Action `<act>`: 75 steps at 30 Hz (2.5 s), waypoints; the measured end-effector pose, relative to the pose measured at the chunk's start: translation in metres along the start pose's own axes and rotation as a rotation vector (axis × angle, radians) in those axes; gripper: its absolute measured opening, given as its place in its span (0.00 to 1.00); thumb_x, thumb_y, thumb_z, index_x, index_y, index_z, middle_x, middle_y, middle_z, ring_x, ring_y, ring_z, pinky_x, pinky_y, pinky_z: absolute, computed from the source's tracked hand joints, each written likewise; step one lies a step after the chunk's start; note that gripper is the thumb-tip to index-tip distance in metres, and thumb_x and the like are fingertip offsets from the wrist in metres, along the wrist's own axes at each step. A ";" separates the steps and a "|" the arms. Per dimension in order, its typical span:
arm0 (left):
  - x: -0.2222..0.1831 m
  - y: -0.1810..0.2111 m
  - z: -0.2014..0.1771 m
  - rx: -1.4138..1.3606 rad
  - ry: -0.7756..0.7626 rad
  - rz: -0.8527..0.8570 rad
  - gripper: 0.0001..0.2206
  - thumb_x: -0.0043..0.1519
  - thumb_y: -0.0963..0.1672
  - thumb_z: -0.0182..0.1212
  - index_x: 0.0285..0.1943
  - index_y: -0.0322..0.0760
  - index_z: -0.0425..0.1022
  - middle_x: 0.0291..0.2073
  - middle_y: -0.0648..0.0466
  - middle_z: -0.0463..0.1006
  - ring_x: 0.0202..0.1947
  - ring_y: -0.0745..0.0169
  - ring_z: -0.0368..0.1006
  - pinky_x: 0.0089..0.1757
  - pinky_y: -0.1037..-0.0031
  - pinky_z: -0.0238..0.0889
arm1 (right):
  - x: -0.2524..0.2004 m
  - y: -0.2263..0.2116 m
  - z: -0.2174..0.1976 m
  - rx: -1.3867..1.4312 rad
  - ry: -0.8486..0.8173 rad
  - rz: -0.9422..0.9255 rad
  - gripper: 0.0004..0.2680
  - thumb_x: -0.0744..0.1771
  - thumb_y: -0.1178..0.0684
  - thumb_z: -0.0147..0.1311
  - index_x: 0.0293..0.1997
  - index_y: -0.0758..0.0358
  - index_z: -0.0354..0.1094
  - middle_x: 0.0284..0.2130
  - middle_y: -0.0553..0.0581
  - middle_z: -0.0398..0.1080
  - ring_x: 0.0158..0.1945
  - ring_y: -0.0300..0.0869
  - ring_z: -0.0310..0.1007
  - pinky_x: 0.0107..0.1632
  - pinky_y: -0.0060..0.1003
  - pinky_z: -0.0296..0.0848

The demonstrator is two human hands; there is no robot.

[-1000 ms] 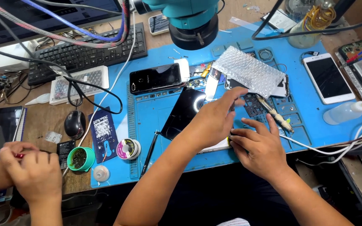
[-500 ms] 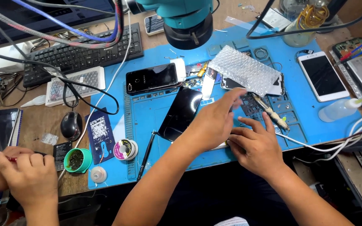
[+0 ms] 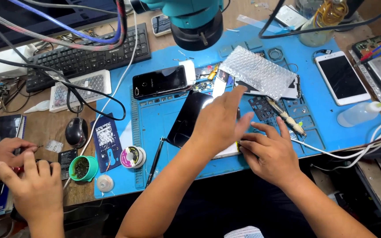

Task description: Technician assembling a mobile phone by installing the motherboard and connecting internal components like the battery and screen.

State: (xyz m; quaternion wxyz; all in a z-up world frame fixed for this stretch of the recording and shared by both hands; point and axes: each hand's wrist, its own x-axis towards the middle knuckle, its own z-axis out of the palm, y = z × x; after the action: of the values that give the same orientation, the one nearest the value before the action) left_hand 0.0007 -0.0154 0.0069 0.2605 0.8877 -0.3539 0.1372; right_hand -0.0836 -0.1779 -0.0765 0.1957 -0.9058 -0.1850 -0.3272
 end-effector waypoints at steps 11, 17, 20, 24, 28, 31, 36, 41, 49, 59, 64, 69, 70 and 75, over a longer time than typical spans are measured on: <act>-0.004 -0.003 0.004 -0.062 -0.072 -0.044 0.27 0.65 0.49 0.50 0.73 0.33 0.59 0.30 0.43 0.80 0.28 0.42 0.79 0.33 0.53 0.74 | -0.006 0.001 0.002 -0.011 -0.022 0.012 0.01 0.62 0.52 0.64 0.32 0.50 0.79 0.37 0.47 0.79 0.57 0.48 0.75 0.73 0.61 0.51; -0.013 0.001 0.001 -0.266 0.045 -0.101 0.22 0.67 0.43 0.54 0.71 0.31 0.61 0.31 0.41 0.80 0.30 0.42 0.81 0.34 0.58 0.76 | -0.004 0.001 -0.001 0.030 -0.013 0.052 0.02 0.62 0.52 0.66 0.33 0.50 0.79 0.39 0.46 0.79 0.59 0.47 0.74 0.73 0.60 0.52; -0.027 -0.003 0.006 -0.401 0.216 -0.167 0.23 0.66 0.44 0.60 0.68 0.31 0.62 0.33 0.41 0.81 0.34 0.44 0.82 0.38 0.62 0.78 | -0.010 0.011 0.002 0.057 0.059 0.120 0.02 0.63 0.54 0.66 0.36 0.54 0.79 0.43 0.49 0.79 0.60 0.51 0.74 0.73 0.60 0.53; -0.041 0.004 0.007 -0.413 0.250 -0.165 0.23 0.66 0.43 0.62 0.68 0.32 0.61 0.32 0.44 0.81 0.32 0.51 0.82 0.37 0.68 0.78 | -0.002 0.004 -0.004 0.065 0.036 0.160 0.03 0.66 0.56 0.64 0.40 0.60 0.79 0.42 0.55 0.78 0.61 0.56 0.72 0.72 0.66 0.54; -0.048 0.008 0.009 -0.451 0.275 -0.173 0.23 0.66 0.44 0.63 0.67 0.31 0.61 0.32 0.45 0.82 0.33 0.52 0.82 0.35 0.70 0.79 | -0.007 0.008 0.000 0.068 -0.034 0.185 0.02 0.65 0.53 0.64 0.39 0.53 0.80 0.43 0.49 0.79 0.63 0.51 0.71 0.75 0.63 0.48; -0.049 0.003 0.008 -0.451 0.261 -0.188 0.22 0.66 0.42 0.62 0.67 0.31 0.61 0.33 0.43 0.82 0.33 0.50 0.82 0.36 0.68 0.79 | -0.009 0.009 0.004 0.044 -0.064 0.200 0.01 0.66 0.53 0.63 0.38 0.53 0.79 0.41 0.47 0.79 0.63 0.49 0.72 0.76 0.63 0.46; -0.050 -0.001 0.012 -0.383 0.211 -0.184 0.21 0.67 0.42 0.60 0.67 0.31 0.61 0.32 0.41 0.81 0.33 0.48 0.82 0.36 0.67 0.79 | -0.006 0.005 0.002 -0.002 -0.134 0.132 0.03 0.62 0.50 0.67 0.34 0.50 0.78 0.40 0.43 0.79 0.63 0.46 0.72 0.75 0.61 0.50; -0.049 -0.003 0.017 -0.336 0.196 -0.170 0.21 0.67 0.42 0.60 0.67 0.31 0.61 0.32 0.42 0.81 0.33 0.49 0.82 0.36 0.68 0.79 | -0.004 0.003 -0.002 0.025 -0.161 0.109 0.02 0.62 0.50 0.67 0.32 0.49 0.78 0.40 0.42 0.80 0.63 0.44 0.71 0.75 0.59 0.48; -0.044 0.012 0.002 -0.324 0.101 0.019 0.20 0.68 0.40 0.53 0.70 0.36 0.62 0.35 0.44 0.81 0.35 0.45 0.81 0.36 0.61 0.78 | -0.004 0.004 -0.002 0.055 -0.150 0.111 0.02 0.62 0.51 0.66 0.32 0.49 0.78 0.38 0.43 0.80 0.62 0.46 0.72 0.74 0.61 0.50; -0.035 0.018 -0.001 -0.312 -0.015 0.057 0.21 0.69 0.40 0.47 0.72 0.39 0.60 0.35 0.42 0.78 0.33 0.38 0.78 0.33 0.54 0.74 | -0.005 0.005 -0.001 0.025 -0.146 0.083 0.02 0.62 0.49 0.65 0.32 0.47 0.77 0.39 0.41 0.80 0.63 0.45 0.70 0.73 0.61 0.49; -0.029 0.011 -0.002 -0.172 0.025 -0.072 0.22 0.66 0.47 0.53 0.69 0.37 0.63 0.32 0.44 0.78 0.29 0.43 0.77 0.30 0.59 0.72 | -0.004 0.003 0.000 0.007 -0.155 0.102 0.02 0.63 0.50 0.65 0.33 0.48 0.78 0.39 0.41 0.80 0.62 0.46 0.71 0.72 0.62 0.50; -0.034 0.011 0.009 0.004 0.101 -0.049 0.20 0.71 0.49 0.44 0.67 0.34 0.65 0.20 0.51 0.76 0.19 0.53 0.75 0.25 0.65 0.70 | -0.005 0.004 -0.001 0.003 -0.167 0.095 0.02 0.63 0.50 0.65 0.33 0.48 0.78 0.39 0.42 0.80 0.62 0.45 0.71 0.73 0.61 0.50; -0.035 0.012 0.010 -0.080 0.142 -0.015 0.21 0.68 0.47 0.50 0.69 0.37 0.63 0.31 0.48 0.77 0.28 0.48 0.77 0.30 0.62 0.73 | -0.006 0.004 -0.001 -0.008 -0.175 0.094 0.02 0.62 0.50 0.65 0.33 0.47 0.77 0.39 0.41 0.80 0.62 0.44 0.71 0.73 0.61 0.50; -0.039 0.009 0.020 -0.075 0.143 -0.029 0.22 0.67 0.47 0.48 0.71 0.39 0.61 0.33 0.44 0.78 0.26 0.39 0.77 0.29 0.51 0.71 | -0.009 0.004 -0.002 -0.008 -0.185 0.100 0.02 0.63 0.49 0.65 0.33 0.48 0.77 0.38 0.40 0.79 0.62 0.44 0.71 0.73 0.61 0.50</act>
State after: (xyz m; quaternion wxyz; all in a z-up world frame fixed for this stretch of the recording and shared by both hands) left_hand -0.0327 -0.0107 -0.0234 0.3204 0.8701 -0.3265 0.1833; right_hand -0.0887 -0.1841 -0.0819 0.1901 -0.9410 -0.1554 -0.2330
